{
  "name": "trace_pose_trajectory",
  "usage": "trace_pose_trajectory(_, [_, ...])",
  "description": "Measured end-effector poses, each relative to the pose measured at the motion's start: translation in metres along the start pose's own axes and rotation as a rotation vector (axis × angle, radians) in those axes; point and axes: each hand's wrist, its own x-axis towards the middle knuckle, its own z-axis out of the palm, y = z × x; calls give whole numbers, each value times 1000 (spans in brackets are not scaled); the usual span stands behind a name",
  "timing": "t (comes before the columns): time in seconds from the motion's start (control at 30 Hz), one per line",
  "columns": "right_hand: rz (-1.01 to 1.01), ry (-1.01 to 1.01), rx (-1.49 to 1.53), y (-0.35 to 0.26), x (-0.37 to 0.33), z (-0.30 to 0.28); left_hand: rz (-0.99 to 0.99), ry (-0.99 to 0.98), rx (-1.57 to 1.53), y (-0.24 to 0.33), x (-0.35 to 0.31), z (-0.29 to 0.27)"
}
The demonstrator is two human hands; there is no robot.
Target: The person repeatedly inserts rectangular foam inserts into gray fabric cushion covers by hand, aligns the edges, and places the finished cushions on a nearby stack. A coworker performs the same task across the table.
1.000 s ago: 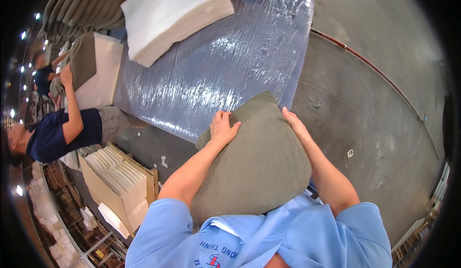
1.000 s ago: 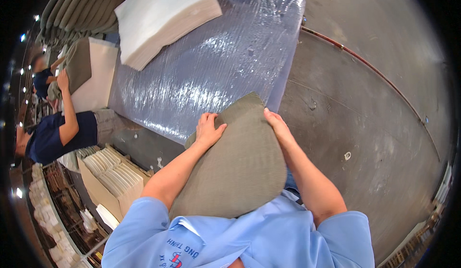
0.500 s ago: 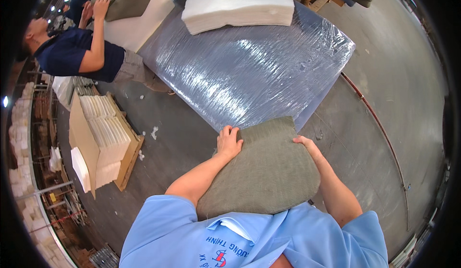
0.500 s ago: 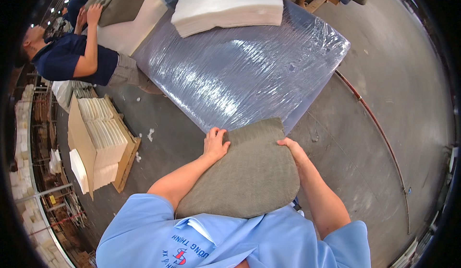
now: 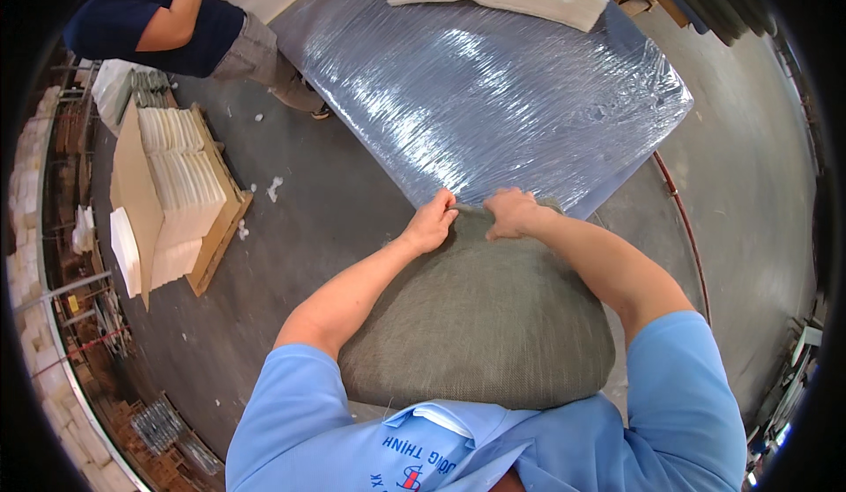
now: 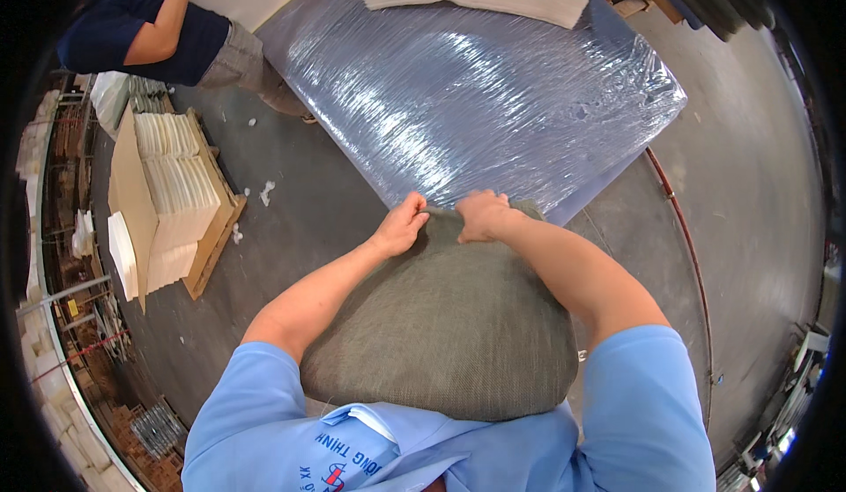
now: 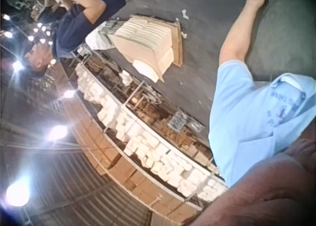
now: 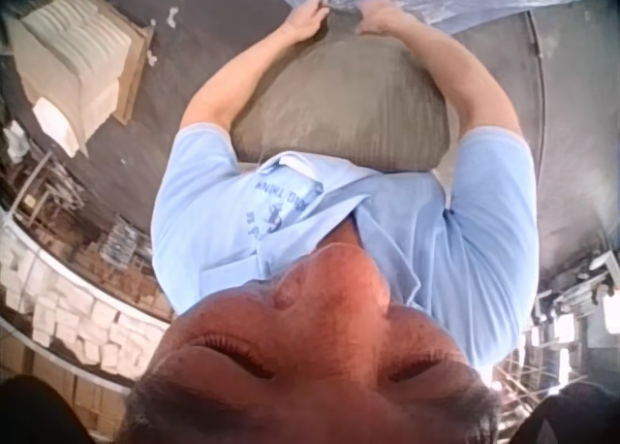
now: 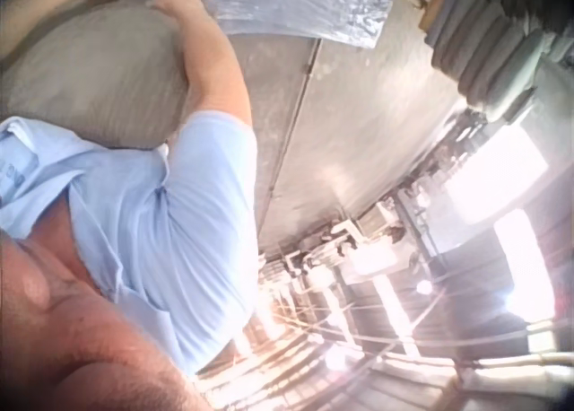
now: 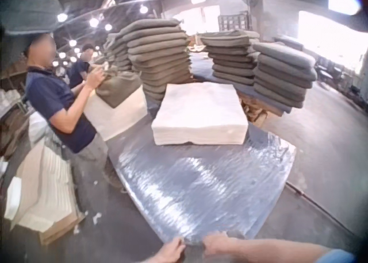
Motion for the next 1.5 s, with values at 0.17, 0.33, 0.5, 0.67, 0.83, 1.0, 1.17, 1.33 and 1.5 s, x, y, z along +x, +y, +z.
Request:
trace_pose_trajectory(0.17, [-124,228,203,12,36,53,19,-108,223,-9,-13,14])
trace_pose_trajectory(0.33, [-183,318,-7,7,18,48,116,158,391,-17,-7,37])
trace_pose_trajectory(0.5, [-356,503,-48,22,40,69,148,148,468,-15,1,36])
trace_pose_trajectory(0.67, [-418,499,-42,37,63,91,115,164,521,-23,12,42])
trace_pose_trajectory(0.83, [-365,433,-34,33,48,60,72,45,560,-11,3,26])
trace_pose_trajectory(1.0, [-331,328,47,43,25,54,46,-17,440,-17,-23,8])
trace_pose_trajectory(1.17, [-409,376,-27,50,34,62,63,15,620,-27,-10,18])
trace_pose_trajectory(1.33, [-445,437,-46,59,53,82,120,84,588,-49,-7,25])
trace_pose_trajectory(1.5, [-415,406,-58,52,44,64,18,-16,634,-8,-13,-3])
